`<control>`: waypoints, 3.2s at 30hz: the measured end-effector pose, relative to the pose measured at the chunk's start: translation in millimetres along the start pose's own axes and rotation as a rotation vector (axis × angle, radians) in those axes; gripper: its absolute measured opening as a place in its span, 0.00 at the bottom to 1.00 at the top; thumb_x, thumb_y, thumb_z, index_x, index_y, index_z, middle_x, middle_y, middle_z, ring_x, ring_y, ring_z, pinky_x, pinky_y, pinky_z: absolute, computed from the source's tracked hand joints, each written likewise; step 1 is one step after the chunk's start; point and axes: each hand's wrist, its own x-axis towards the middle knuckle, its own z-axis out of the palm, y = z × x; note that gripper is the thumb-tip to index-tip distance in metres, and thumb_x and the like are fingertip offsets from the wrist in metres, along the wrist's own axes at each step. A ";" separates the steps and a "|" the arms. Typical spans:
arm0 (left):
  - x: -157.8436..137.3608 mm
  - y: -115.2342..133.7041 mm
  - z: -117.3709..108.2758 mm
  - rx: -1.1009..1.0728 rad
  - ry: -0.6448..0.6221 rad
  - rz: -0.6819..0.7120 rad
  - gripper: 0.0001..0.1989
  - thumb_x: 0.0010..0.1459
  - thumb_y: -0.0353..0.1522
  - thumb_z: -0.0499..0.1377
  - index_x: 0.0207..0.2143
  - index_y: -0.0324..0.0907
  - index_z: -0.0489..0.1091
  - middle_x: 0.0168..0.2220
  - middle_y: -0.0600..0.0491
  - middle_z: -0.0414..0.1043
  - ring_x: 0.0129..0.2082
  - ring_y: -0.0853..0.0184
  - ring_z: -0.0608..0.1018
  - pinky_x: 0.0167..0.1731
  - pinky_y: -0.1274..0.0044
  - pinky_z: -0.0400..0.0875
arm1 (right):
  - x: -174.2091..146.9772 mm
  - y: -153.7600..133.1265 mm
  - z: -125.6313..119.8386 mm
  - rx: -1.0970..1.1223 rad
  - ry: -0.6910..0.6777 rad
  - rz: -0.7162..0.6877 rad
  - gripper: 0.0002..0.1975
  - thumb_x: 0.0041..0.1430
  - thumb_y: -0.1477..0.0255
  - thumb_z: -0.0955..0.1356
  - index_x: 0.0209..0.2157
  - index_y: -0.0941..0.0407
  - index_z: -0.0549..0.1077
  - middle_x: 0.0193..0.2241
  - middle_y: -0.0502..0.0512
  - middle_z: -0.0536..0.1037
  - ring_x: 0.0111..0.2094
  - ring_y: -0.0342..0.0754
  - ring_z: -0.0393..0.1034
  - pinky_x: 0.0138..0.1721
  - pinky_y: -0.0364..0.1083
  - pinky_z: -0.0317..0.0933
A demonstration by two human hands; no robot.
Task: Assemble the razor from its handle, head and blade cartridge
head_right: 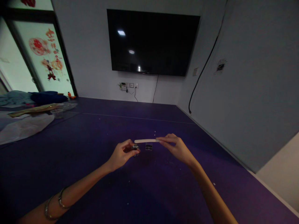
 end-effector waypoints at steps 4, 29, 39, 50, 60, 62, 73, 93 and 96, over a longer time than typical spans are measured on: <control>0.9 1.0 -1.3 -0.002 -0.012 -0.013 0.09 0.49 0.34 0.61 0.26 0.39 0.63 0.27 0.54 0.72 0.28 0.69 0.74 0.31 0.76 0.68 | 0.0 -2.2 2.1 0.051 -0.032 -0.025 0.14 0.57 0.63 0.63 0.42 0.51 0.75 0.31 0.54 0.75 0.34 0.47 0.65 0.37 0.47 0.59; 2.3 -3.2 -1.2 -0.055 -0.007 -0.043 0.09 0.47 0.34 0.61 0.26 0.39 0.63 0.26 0.54 0.72 0.27 0.69 0.74 0.29 0.77 0.68 | 0.1 0.8 7.7 0.007 -0.005 -0.017 0.14 0.58 0.64 0.63 0.42 0.51 0.75 0.31 0.55 0.75 0.34 0.47 0.66 0.38 0.47 0.60; 3.4 -4.1 -1.5 -0.110 -0.019 -0.054 0.11 0.47 0.33 0.62 0.25 0.40 0.61 0.26 0.54 0.72 0.28 0.68 0.75 0.31 0.75 0.69 | 1.2 4.3 8.1 0.029 -0.012 -0.025 0.15 0.58 0.62 0.62 0.43 0.50 0.74 0.30 0.55 0.75 0.34 0.48 0.65 0.37 0.48 0.60; 3.1 -0.5 -1.1 -0.133 -0.031 -0.065 0.10 0.47 0.32 0.61 0.25 0.39 0.61 0.26 0.53 0.73 0.28 0.69 0.75 0.29 0.76 0.69 | 0.9 6.4 8.3 0.036 -0.011 -0.015 0.15 0.57 0.63 0.63 0.43 0.51 0.74 0.31 0.55 0.75 0.34 0.47 0.66 0.38 0.48 0.60; 3.6 -1.6 -1.0 -0.159 -0.032 -0.056 0.10 0.47 0.31 0.61 0.25 0.39 0.60 0.27 0.53 0.73 0.28 0.68 0.75 0.29 0.76 0.69 | 1.2 10.5 8.8 0.054 -0.014 -0.012 0.15 0.57 0.62 0.62 0.42 0.51 0.75 0.32 0.55 0.75 0.35 0.48 0.67 0.38 0.48 0.61; 3.9 -0.7 -1.3 -0.159 -0.027 -0.051 0.09 0.47 0.31 0.61 0.25 0.39 0.61 0.27 0.52 0.73 0.28 0.68 0.75 0.29 0.76 0.69 | 1.1 12.5 9.7 0.051 0.002 0.002 0.15 0.57 0.63 0.62 0.42 0.52 0.75 0.32 0.55 0.76 0.35 0.48 0.67 0.38 0.48 0.61; 4.3 2.8 -0.5 -0.229 -0.031 -0.064 0.11 0.47 0.30 0.61 0.25 0.39 0.59 0.26 0.52 0.73 0.28 0.67 0.76 0.28 0.76 0.69 | 1.0 14.9 13.2 0.125 0.008 0.037 0.15 0.56 0.63 0.64 0.42 0.53 0.75 0.32 0.56 0.75 0.34 0.47 0.67 0.37 0.47 0.60; 3.8 -0.9 0.3 -0.263 -0.029 -0.065 0.11 0.48 0.30 0.61 0.25 0.39 0.59 0.26 0.51 0.74 0.27 0.67 0.76 0.26 0.76 0.69 | 1.9 21.2 20.2 0.203 0.026 0.011 0.15 0.56 0.63 0.64 0.41 0.53 0.76 0.33 0.56 0.75 0.34 0.47 0.66 0.37 0.46 0.59; 4.0 -0.9 -0.4 -0.234 -0.025 -0.065 0.11 0.47 0.30 0.61 0.25 0.39 0.59 0.26 0.51 0.74 0.27 0.67 0.76 0.27 0.76 0.69 | 1.8 20.6 20.2 0.198 0.002 0.004 0.15 0.56 0.63 0.64 0.41 0.52 0.75 0.33 0.56 0.75 0.35 0.47 0.67 0.37 0.46 0.59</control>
